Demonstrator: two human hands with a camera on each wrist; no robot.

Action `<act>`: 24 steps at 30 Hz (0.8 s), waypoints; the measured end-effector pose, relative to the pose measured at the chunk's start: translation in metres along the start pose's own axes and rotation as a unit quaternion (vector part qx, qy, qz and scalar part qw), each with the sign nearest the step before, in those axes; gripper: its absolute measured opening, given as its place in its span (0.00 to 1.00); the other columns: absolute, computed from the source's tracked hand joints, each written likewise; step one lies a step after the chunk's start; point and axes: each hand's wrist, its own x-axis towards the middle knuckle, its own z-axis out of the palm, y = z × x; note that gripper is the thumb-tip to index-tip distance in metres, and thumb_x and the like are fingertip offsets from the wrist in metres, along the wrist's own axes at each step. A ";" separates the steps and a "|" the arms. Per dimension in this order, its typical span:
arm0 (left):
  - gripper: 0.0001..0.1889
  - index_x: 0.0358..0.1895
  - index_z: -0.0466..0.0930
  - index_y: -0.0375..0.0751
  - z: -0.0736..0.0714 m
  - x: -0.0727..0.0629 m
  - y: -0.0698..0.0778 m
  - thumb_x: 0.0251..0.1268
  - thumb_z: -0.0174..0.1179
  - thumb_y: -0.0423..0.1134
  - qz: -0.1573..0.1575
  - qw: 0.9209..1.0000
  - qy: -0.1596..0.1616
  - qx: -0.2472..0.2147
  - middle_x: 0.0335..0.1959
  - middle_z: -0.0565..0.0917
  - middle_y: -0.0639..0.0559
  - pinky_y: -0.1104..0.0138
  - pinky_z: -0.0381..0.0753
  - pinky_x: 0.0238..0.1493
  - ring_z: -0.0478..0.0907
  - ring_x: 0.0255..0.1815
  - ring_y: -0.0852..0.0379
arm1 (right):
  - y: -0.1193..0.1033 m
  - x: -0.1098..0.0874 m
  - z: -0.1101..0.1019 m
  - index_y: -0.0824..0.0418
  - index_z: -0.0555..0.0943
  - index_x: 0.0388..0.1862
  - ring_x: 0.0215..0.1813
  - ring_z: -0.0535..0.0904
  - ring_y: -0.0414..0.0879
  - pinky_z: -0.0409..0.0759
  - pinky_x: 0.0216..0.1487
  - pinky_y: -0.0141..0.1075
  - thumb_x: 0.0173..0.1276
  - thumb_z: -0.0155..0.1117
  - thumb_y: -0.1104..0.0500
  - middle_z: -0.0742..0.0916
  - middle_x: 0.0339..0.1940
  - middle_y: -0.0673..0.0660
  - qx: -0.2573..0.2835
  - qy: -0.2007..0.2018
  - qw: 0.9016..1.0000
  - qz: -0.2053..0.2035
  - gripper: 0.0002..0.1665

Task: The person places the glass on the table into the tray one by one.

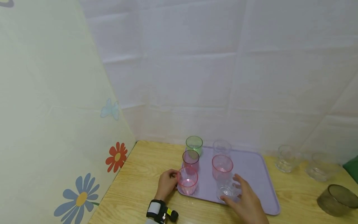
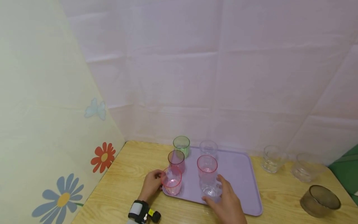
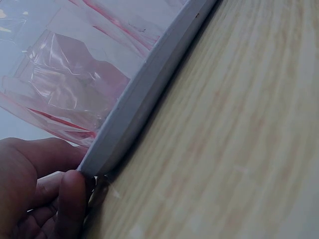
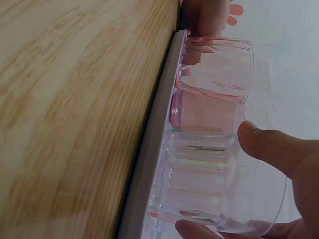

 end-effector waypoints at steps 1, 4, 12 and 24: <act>0.08 0.42 0.89 0.33 0.000 0.000 0.000 0.66 0.70 0.35 0.000 1.000 0.000 -0.002 0.27 0.82 0.54 0.73 0.78 0.19 0.76 0.17 0.63 | 0.000 0.000 0.001 0.71 0.67 0.75 0.58 0.86 0.65 0.90 0.43 0.44 0.52 0.89 0.46 0.84 0.64 0.68 -0.003 -0.001 1.000 -0.001 0.60; 0.07 0.43 0.88 0.33 0.000 0.001 -0.001 0.66 0.69 0.34 0.000 1.000 -0.001 -0.003 0.27 0.83 0.53 0.73 0.78 0.19 0.76 0.18 0.63 | 0.000 0.001 0.003 0.72 0.67 0.74 0.56 0.86 0.64 0.90 0.42 0.44 0.52 0.89 0.46 0.84 0.63 0.69 -0.012 -0.009 1.000 -0.001 0.60; 0.07 0.43 0.88 0.33 0.000 0.000 -0.001 0.65 0.69 0.33 -0.003 1.000 -0.005 -0.008 0.27 0.83 0.53 0.73 0.78 0.19 0.76 0.18 0.63 | 0.001 0.001 0.007 0.71 0.68 0.74 0.51 0.88 0.60 0.90 0.42 0.45 0.51 0.90 0.46 0.84 0.62 0.69 -0.023 -0.003 1.000 -0.005 0.60; 0.08 0.44 0.88 0.32 0.001 0.001 -0.001 0.65 0.70 0.33 -0.006 1.000 -0.008 -0.011 0.28 0.83 0.53 0.73 0.79 0.19 0.76 0.18 0.63 | 0.003 0.002 0.010 0.72 0.67 0.74 0.51 0.87 0.64 0.88 0.47 0.59 0.51 0.90 0.48 0.84 0.61 0.70 -0.031 0.004 0.999 -0.025 0.60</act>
